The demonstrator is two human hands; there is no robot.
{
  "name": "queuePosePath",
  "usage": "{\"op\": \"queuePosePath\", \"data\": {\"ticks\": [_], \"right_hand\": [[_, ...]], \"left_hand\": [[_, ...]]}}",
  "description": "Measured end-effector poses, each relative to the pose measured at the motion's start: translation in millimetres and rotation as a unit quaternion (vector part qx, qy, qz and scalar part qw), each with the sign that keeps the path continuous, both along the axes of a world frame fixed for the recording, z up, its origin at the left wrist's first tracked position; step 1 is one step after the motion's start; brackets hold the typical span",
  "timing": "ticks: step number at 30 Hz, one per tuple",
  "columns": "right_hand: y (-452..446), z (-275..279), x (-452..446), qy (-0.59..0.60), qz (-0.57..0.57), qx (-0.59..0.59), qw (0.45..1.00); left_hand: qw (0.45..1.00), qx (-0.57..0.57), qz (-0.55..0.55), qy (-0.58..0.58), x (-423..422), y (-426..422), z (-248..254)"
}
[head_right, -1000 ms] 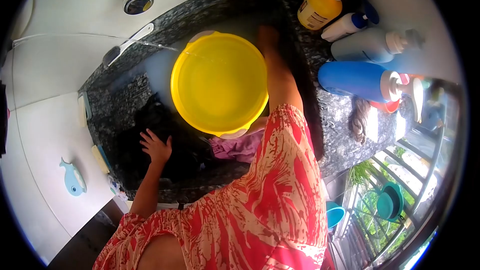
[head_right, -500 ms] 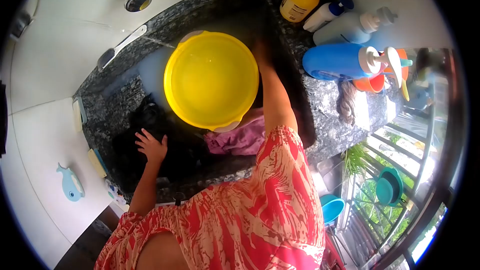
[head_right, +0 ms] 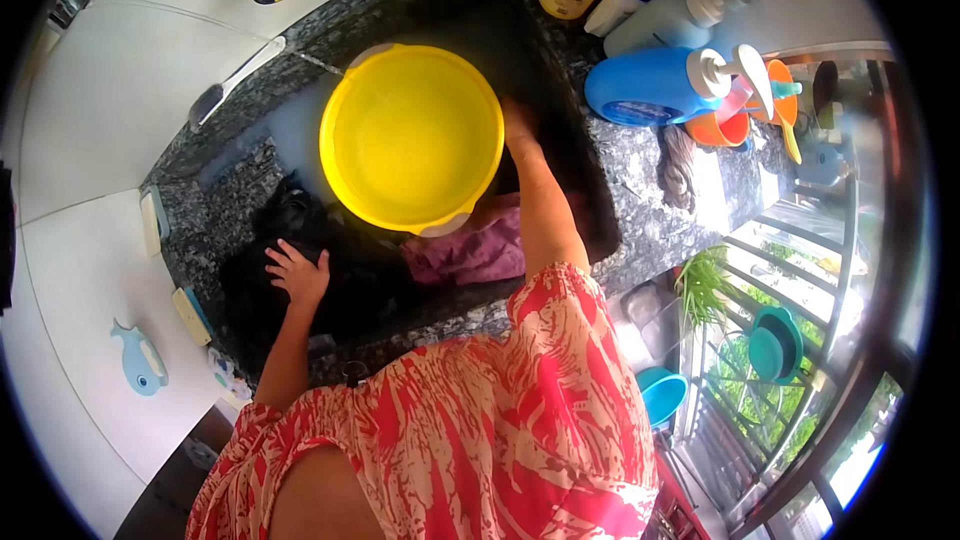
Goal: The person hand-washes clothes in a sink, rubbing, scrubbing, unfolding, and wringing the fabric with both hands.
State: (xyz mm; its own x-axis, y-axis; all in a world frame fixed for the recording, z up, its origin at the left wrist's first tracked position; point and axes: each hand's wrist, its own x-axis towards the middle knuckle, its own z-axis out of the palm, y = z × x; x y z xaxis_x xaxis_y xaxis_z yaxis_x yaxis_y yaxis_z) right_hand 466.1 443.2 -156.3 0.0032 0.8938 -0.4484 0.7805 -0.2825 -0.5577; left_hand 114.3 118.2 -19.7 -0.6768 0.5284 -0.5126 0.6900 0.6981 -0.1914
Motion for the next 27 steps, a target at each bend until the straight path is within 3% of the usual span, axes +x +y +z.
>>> {"op": "queuePosePath", "data": {"ticks": [1,4,7,10,13,16,19,22,27], "right_hand": [[-2,2,2,-0.041,0.044,-0.004,0.998],[0,0,8,-0.023,0.015,-0.052,0.998],[11,-33,17,-0.089,0.081,-0.064,0.991],[22,68,-6,-0.21,0.106,-0.132,0.963],[40,75,-6,-0.259,0.167,-0.148,0.94],[54,45,-2,-0.205,0.142,-0.036,0.968],[35,34,-6,-0.131,0.08,0.176,0.972],[10,-22,14,-0.132,0.123,0.08,0.98],[-9,-38,25,-0.058,0.055,0.034,0.996]], "left_hand": [[1.0,-0.003,0.002,0.0,0,1,1],[1.0,-0.013,0.005,0.001,1,4,2],[1.0,-0.016,-0.007,0.011,-1,2,-2],[1.0,-0.015,-0.011,0.016,-2,1,-2],[1.0,-0.024,0.002,0.004,1,3,2],[1.0,-0.024,0.007,0.0,0,5,4],[1.0,-0.025,0.012,-0.004,2,7,5],[1.0,-0.025,0.012,-0.005,2,8,8],[0.999,-0.027,0.014,-0.011,1,7,7]]}}
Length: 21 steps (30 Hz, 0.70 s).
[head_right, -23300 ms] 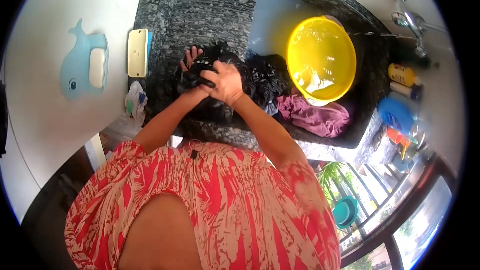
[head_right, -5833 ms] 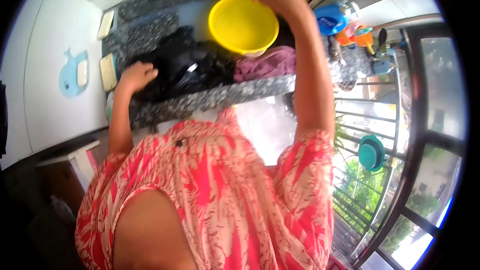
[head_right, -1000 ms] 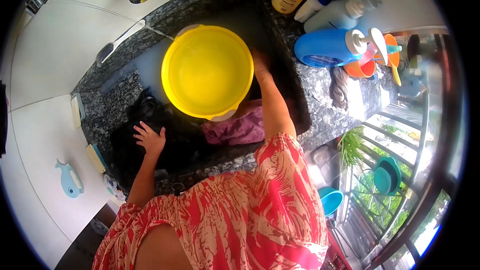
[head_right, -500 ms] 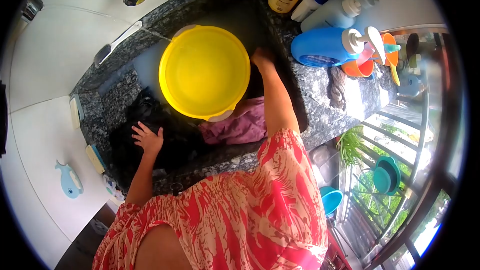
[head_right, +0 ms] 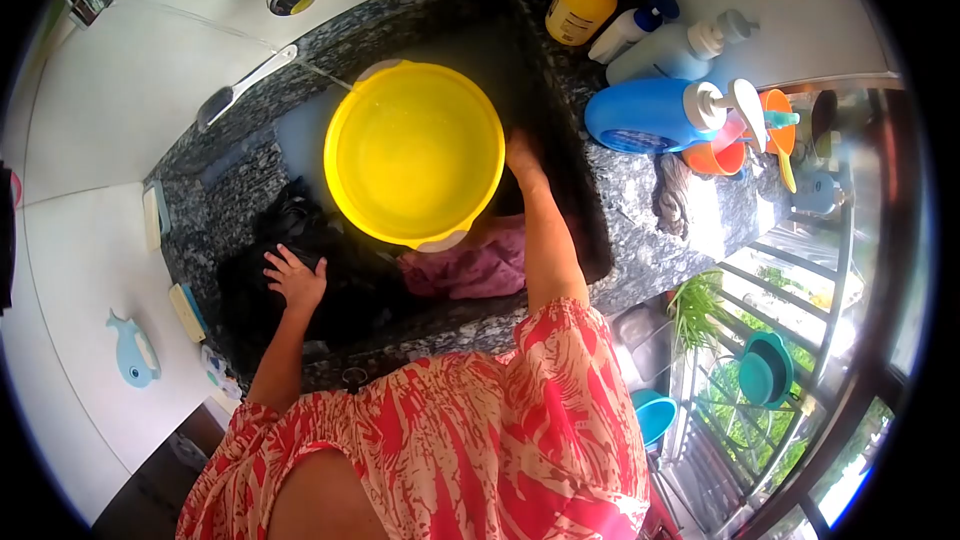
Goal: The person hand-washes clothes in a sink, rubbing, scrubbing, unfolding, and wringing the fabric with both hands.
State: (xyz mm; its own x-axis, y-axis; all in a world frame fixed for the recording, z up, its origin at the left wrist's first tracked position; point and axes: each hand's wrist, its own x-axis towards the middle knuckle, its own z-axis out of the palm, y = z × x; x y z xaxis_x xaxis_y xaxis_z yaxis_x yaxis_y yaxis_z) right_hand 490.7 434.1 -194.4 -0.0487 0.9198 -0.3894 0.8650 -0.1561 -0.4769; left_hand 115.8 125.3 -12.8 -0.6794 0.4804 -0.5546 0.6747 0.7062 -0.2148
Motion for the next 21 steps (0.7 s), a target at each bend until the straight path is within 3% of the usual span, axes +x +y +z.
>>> {"op": "queuePosePath", "data": {"ticks": [4,8,11,14,21], "right_hand": [[0,9,-4,-0.013,0.015,-0.012,1.0],[-4,42,-18,0.066,-0.097,0.001,0.993],[-4,39,-17,0.015,-0.057,-0.027,0.998],[-5,38,-14,-0.038,-0.02,-0.037,0.998],[-4,23,-11,-0.065,-0.027,-0.034,0.997]], "left_hand": [[1.0,-0.005,-0.002,-0.005,-2,0,-1],[1.0,-0.01,0.006,-0.013,-1,3,3],[1.0,0.001,-0.004,0.016,2,2,2],[0.986,0.133,-0.052,0.086,6,-12,-7],[0.978,0.176,-0.047,0.106,8,-10,-6]]}}
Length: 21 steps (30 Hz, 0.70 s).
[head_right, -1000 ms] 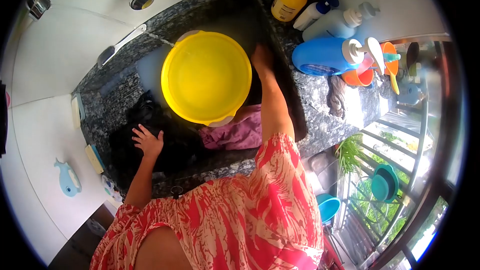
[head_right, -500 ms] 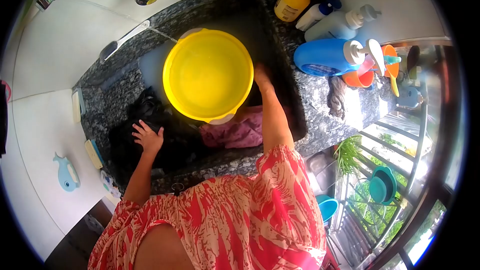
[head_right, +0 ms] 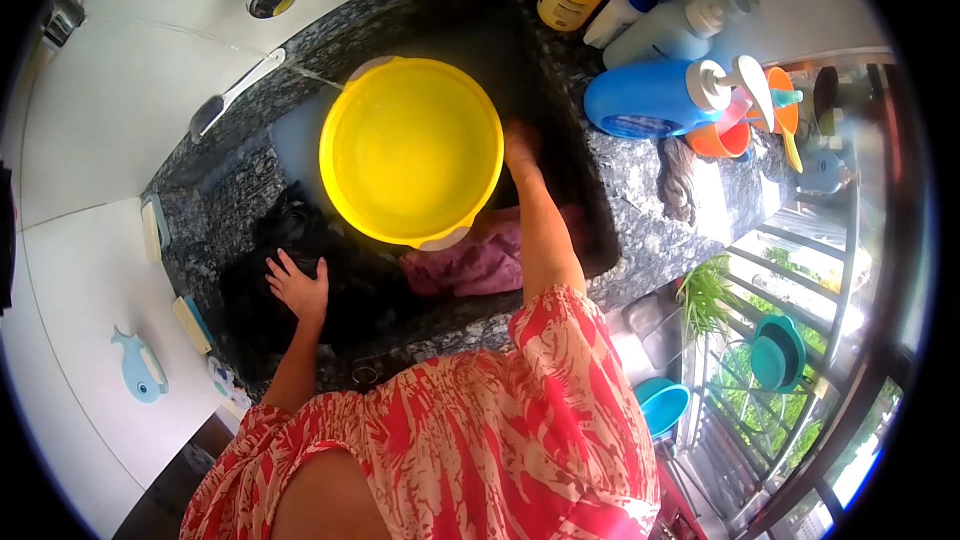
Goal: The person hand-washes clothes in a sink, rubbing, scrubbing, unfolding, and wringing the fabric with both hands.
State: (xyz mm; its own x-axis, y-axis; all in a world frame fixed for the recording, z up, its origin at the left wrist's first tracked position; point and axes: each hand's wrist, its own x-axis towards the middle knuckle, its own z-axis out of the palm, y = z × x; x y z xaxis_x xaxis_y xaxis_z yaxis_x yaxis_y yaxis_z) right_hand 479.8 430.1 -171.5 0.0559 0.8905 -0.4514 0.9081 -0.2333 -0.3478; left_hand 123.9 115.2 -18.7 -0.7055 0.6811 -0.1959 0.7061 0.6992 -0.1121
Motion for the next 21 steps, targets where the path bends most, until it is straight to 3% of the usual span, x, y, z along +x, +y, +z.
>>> {"op": "queuePosePath", "data": {"ticks": [4,10,17,21], "right_hand": [[-3,35,-13,0.003,-0.016,-0.001,1.0],[-8,26,-9,0.078,-0.069,0.052,0.993],[-14,29,-6,0.015,-0.002,0.059,0.998],[-15,-3,-3,0.151,-0.138,0.093,0.975]], "left_hand": [[1.0,-0.001,-0.002,0.006,-1,-3,-3],[1.0,0.003,0.003,0.006,1,-1,-1],[1.0,-0.007,0.007,0.005,2,1,3],[1.0,-0.011,0.011,0.007,4,2,3]]}}
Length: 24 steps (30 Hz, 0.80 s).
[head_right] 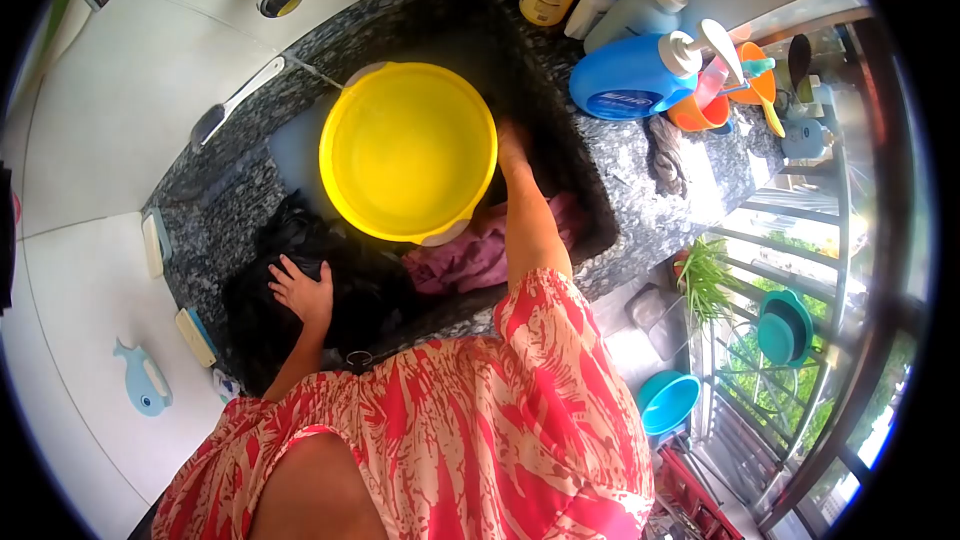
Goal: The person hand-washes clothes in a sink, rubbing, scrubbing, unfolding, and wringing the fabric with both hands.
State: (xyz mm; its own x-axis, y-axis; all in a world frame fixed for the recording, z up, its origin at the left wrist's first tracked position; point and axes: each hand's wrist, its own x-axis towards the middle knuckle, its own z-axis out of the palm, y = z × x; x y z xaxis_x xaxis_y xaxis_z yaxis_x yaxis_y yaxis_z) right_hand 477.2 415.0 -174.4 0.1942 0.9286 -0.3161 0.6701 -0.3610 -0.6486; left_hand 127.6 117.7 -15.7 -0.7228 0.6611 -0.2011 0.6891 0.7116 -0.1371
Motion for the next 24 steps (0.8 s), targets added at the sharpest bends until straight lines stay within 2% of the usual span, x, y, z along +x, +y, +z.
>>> {"op": "queuePosePath", "data": {"ticks": [2,7,18,24], "right_hand": [[2,-3,1,0.061,-0.031,-0.018,0.998],[5,0,-3,-0.033,-0.021,0.023,0.999],[2,17,-5,0.046,-0.044,-0.066,0.996],[1,8,-7,-0.022,-0.005,0.014,1.0]], "left_hand": [[1.0,-0.003,0.004,-0.003,1,1,2],[1.0,-0.004,0.002,-0.003,1,1,1],[1.0,-0.003,-0.001,-0.001,2,2,4],[1.0,-0.008,0.002,0.007,4,3,3]]}}
